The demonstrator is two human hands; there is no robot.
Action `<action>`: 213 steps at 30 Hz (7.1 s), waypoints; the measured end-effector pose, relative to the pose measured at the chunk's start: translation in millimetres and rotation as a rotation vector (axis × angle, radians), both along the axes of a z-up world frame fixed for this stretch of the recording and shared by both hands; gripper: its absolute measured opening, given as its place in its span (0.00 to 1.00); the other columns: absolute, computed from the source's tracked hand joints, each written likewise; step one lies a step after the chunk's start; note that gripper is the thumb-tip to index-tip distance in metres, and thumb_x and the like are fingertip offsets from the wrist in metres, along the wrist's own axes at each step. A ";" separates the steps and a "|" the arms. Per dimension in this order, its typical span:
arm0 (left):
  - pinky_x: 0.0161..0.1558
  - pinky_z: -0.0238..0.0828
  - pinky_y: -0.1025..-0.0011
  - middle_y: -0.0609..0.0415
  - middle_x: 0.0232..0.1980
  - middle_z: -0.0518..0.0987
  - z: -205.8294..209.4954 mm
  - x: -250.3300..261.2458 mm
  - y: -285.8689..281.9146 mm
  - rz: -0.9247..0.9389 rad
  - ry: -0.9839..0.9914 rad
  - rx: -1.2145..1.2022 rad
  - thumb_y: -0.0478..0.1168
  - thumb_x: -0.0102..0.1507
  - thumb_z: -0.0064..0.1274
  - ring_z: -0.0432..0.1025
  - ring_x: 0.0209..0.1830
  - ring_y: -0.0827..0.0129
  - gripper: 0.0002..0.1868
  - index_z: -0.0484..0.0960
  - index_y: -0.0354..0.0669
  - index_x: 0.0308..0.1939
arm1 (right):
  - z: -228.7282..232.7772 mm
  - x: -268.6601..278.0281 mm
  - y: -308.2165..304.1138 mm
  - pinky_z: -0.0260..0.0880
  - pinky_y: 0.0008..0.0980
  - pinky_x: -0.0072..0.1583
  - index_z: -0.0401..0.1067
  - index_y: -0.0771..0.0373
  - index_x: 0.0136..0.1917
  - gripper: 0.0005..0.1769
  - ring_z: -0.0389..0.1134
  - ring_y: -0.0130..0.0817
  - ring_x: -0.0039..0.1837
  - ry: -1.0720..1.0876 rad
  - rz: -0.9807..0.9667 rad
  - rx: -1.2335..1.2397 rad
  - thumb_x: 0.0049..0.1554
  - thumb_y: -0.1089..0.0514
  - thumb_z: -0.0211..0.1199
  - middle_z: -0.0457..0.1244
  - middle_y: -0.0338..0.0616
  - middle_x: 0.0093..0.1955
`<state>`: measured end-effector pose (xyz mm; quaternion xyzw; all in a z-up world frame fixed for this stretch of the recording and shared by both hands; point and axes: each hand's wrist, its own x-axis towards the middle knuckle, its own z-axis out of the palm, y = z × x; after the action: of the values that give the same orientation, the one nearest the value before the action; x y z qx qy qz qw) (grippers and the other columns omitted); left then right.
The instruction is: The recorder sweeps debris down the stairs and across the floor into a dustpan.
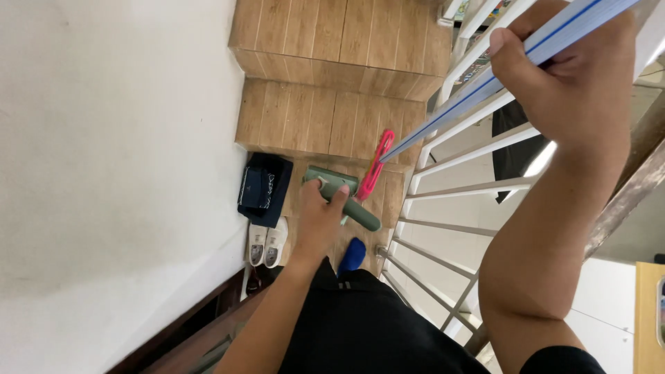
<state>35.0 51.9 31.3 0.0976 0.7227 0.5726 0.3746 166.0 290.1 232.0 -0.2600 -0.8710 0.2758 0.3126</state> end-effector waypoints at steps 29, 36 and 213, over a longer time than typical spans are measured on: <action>0.46 0.77 0.59 0.44 0.52 0.75 -139.9 -34.6 21.2 -0.818 0.288 0.381 0.25 0.52 0.53 0.76 0.47 0.46 0.24 0.76 0.41 0.53 | -16.2 -92.9 27.8 0.63 0.20 0.42 0.73 0.71 0.49 0.07 0.65 0.20 0.39 -0.057 0.023 -0.159 0.69 0.66 0.66 0.64 0.39 0.38; 0.46 0.72 0.58 0.48 0.45 0.78 -127.2 -40.9 23.0 -0.981 0.423 0.348 0.25 0.51 0.51 0.75 0.47 0.45 0.18 0.75 0.42 0.45 | -29.6 -95.0 35.9 0.65 0.21 0.41 0.74 0.70 0.49 0.07 0.69 0.23 0.40 -0.050 0.262 -0.234 0.67 0.63 0.67 0.64 0.39 0.39; 0.61 0.68 0.60 0.55 0.53 0.81 -115.3 -63.4 149.1 -0.631 0.793 0.465 0.37 0.62 0.60 0.72 0.58 0.54 0.18 0.78 0.46 0.56 | -139.3 14.0 -30.0 0.70 0.45 0.41 0.55 0.65 0.42 0.29 0.59 0.39 0.28 0.559 -0.228 -0.270 0.80 0.44 0.45 0.54 0.50 0.32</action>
<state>-28.4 201.0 -84.1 0.5974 0.5985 0.4965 0.1959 180.0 260.1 92.7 -0.3090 -0.6723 0.4129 0.5311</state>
